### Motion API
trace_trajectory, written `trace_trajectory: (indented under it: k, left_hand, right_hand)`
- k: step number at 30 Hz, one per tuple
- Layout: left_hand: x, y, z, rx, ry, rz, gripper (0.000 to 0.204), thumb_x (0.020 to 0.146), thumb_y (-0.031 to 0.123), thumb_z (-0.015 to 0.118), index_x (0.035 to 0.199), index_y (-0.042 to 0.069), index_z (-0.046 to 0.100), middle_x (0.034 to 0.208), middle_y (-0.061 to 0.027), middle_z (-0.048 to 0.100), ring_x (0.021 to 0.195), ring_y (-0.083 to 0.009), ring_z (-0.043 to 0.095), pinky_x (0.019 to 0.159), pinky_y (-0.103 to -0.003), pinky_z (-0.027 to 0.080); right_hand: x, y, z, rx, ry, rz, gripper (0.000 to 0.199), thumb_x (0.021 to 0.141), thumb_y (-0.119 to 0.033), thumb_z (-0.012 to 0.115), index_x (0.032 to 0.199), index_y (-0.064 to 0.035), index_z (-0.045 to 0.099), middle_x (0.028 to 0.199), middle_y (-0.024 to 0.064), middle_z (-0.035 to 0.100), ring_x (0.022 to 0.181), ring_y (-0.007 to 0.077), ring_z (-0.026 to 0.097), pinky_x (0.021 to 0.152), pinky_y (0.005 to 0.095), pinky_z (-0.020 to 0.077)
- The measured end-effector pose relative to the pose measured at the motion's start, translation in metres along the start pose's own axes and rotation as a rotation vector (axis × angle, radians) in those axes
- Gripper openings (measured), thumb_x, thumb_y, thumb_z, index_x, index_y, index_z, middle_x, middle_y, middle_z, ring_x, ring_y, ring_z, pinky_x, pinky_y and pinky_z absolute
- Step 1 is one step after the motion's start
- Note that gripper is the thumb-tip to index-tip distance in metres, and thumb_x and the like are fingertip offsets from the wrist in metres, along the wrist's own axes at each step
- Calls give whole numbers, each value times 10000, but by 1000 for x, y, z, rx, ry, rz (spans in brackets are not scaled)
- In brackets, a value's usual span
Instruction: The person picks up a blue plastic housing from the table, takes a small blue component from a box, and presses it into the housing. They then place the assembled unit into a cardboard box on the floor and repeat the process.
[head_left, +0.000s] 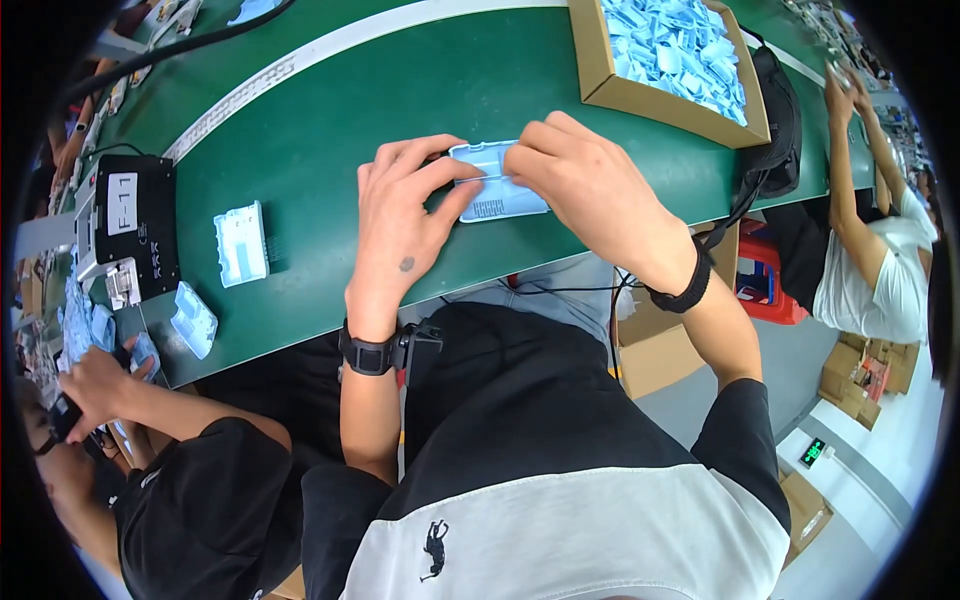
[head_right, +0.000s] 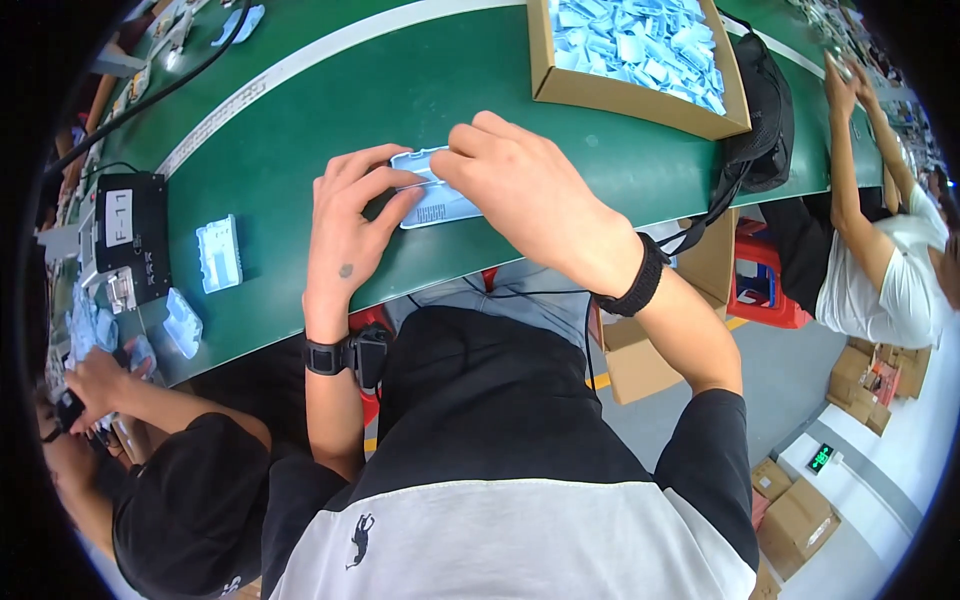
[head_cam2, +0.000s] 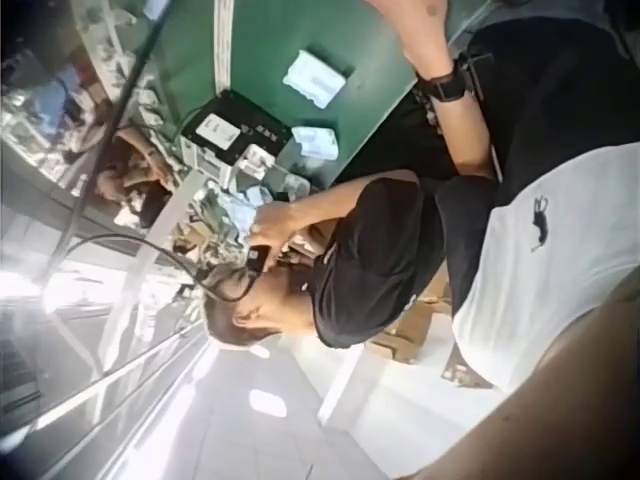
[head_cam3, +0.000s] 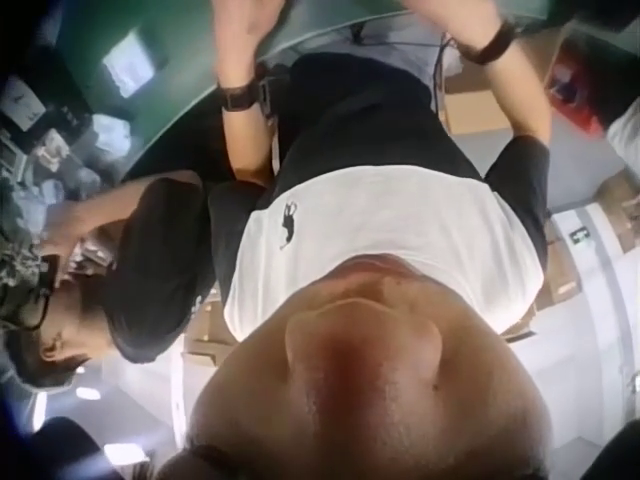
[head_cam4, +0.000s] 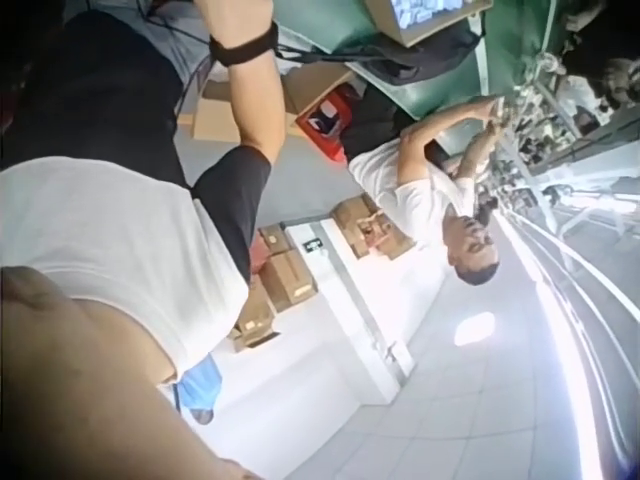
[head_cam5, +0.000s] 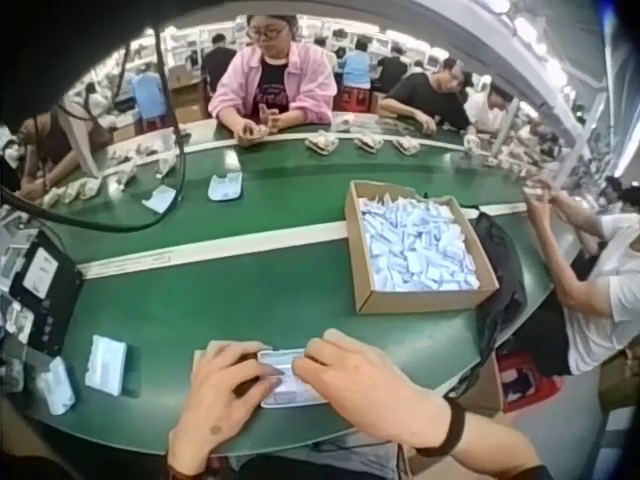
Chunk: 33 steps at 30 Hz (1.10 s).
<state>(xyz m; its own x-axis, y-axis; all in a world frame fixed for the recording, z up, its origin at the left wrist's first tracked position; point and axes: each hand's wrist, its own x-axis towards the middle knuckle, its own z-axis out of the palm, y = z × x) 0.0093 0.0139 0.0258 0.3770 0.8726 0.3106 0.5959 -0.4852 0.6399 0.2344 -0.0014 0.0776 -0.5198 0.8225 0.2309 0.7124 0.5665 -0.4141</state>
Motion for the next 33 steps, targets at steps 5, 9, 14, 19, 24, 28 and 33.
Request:
trace_trajectory:
  k: [5,9,14,19,24,28,33]
  left_hand:
    - [1,1,1,15,-3,7,103,870,171,795,967,136,793,1242,12,720,1123,-231,594,924,-364,398]
    - [-2,0,1,13,-4,3,98,870,173,795,961,139,792,1238,17,721,1118,-223,595,918,-364,397]
    - [1,-4,2,6,-2,13,98,870,173,796,963,141,794,1233,19,723,1115,-219,597,919,-363,397]
    - [-1,-1,4,2,32,-1,59,875,212,801,913,169,784,1177,40,726,1106,-217,599,913,-382,401]
    - [0,-3,6,9,46,12,64,875,207,798,916,161,781,1174,37,726,1096,-222,604,903,-381,402]
    - [1,-4,7,15,40,25,69,878,190,790,932,149,780,1172,30,725,1092,-231,607,903,-384,405]
    - [2,-6,3,2,36,27,95,879,159,779,969,128,781,1169,8,724,1084,-250,611,915,-387,408]
  right_hand:
    - [1,-4,8,-121,1,26,132,860,-7,722,950,-44,632,898,77,561,872,283,560,753,402,509]
    - [0,-6,9,-165,0,46,144,851,0,715,953,-43,624,894,81,545,877,286,554,755,404,510]
    - [5,-12,-3,-191,-12,-11,161,845,7,708,971,-41,619,899,83,541,883,284,553,756,402,507]
    - [5,-4,5,-158,-58,-14,183,826,28,699,975,-41,617,890,84,538,877,287,552,754,401,507]
    - [7,-5,7,-196,-62,29,195,796,38,684,963,-39,621,882,85,545,877,289,562,747,400,515]
    - [12,-7,9,-230,-69,0,163,807,32,679,947,-35,628,872,89,558,879,291,578,749,400,522]
    - [13,-4,17,-254,0,-38,161,807,20,685,953,-33,642,877,93,593,887,297,604,751,395,535]
